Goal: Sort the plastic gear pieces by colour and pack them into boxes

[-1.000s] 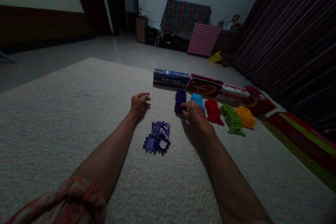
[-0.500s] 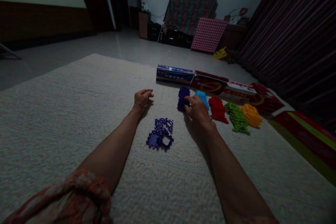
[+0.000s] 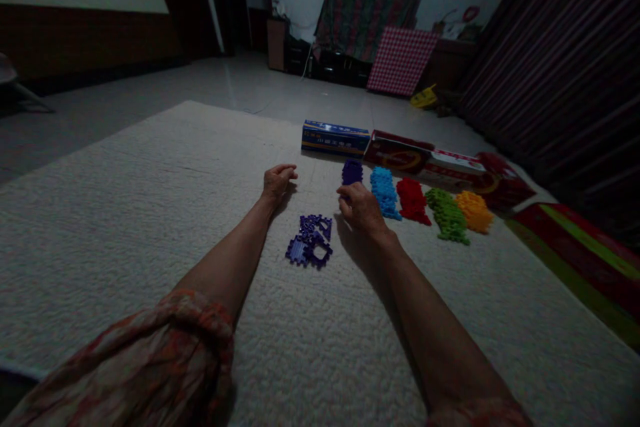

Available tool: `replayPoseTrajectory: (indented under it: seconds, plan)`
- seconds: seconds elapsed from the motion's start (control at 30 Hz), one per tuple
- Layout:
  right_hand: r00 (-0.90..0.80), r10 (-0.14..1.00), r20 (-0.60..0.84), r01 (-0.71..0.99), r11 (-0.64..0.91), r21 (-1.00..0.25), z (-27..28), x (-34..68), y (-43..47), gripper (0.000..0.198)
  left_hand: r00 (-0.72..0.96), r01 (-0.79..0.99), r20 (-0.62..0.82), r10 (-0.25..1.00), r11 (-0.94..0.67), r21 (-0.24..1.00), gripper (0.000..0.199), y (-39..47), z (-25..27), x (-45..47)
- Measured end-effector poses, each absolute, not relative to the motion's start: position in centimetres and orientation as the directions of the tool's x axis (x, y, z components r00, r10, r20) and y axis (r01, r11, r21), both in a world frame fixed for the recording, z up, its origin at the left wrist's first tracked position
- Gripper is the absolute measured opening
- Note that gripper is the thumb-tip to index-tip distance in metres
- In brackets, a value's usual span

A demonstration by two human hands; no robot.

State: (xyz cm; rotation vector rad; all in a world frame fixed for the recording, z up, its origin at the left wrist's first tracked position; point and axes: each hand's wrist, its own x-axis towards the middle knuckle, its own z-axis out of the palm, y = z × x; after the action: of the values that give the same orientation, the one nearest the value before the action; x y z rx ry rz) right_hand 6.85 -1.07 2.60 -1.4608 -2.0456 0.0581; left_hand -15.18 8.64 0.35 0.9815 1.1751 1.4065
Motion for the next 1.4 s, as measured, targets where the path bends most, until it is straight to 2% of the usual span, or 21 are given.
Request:
replayPoseTrajectory:
  seconds: [0.1,0.2,0.27,0.4,0.53,0.67,0.8,0.9,1.03,1.2,1.23,1.3,1.4]
  plan:
    - [-0.246,0.864,0.44,0.746,0.458,-0.483,2.3,5.3,-4.9,0.03,-0.055,-0.128,-0.051,0.997,0.044,0.991,0.029,6.8,0.9,-14.8]
    - [-0.374,0.779,0.502,0.671,0.602,-0.434,2.0,4.7,-8.5,0.036,0.088,-0.158,-0.059,0.994,0.073,0.985,0.039,3.1,1.3,-14.8]
    - [-0.37,0.797,0.478,0.656,0.588,-0.473,1.5,4.7,-9.5,0.035,0.195,-0.165,-0.05,0.979,0.083,0.983,0.044,0.4,1.3,-15.1]
    - [-0.265,0.895,0.36,0.689,0.437,-0.578,0.1,4.5,-9.0,0.042,0.277,0.012,0.033,0.96,-0.038,0.999,0.051,-2.5,0.5,-16.2]
    - [-0.182,0.918,0.353,0.7,0.373,-0.609,-1.1,3.7,-8.5,0.049,0.341,0.191,0.099,0.935,-0.173,0.966,0.055,-2.8,0.2,-16.5]
    - [-0.134,0.921,0.366,0.708,0.348,-0.615,-1.4,3.3,-8.6,0.042,0.399,0.403,0.216,0.891,-0.382,0.831,0.052,-3.0,0.7,-15.9]
    - [-0.091,0.919,0.384,0.715,0.329,-0.617,-1.4,3.2,-8.9,0.034,0.473,0.535,0.226,0.852,-0.481,0.695,0.044,-3.3,1.2,-15.3]
    - [-0.035,0.916,0.401,0.722,0.3,-0.623,-1.4,3.1,-9.1,0.03,0.495,0.534,0.234,0.837,-0.506,0.677,0.036,-3.0,1.3,-15.0]
    - [-0.008,0.913,0.407,0.721,0.288,-0.631,-1.3,2.9,-9.4,0.03,0.484,0.496,0.226,0.846,-0.478,0.725,0.031,-1.9,1.4,-14.8]
    - [-0.023,0.92,0.392,0.668,0.306,-0.678,-0.9,3.3,-9.6,0.031,0.556,0.348,0.238,0.796,-0.484,0.803,0.015,-1.4,1.5,-15.1]
    - [-0.019,0.926,0.378,0.632,0.304,-0.713,-0.7,3.4,-9.5,0.031,0.545,0.31,0.233,0.806,-0.452,0.837,0.011,-1.5,1.5,-15.1]
    - [0.008,0.937,0.349,0.557,0.286,-0.78,-0.3,3.9,-9.2,0.029,0.478,0.228,0.217,0.851,-0.358,0.905,0.016,-1.7,1.6,-14.9]
    - [0.061,0.927,0.369,0.55,0.277,-0.788,0.2,4.9,-8.2,0.027,0.322,0.188,0.139,0.936,-0.207,0.96,0.023,-0.9,1.7,-14.3]
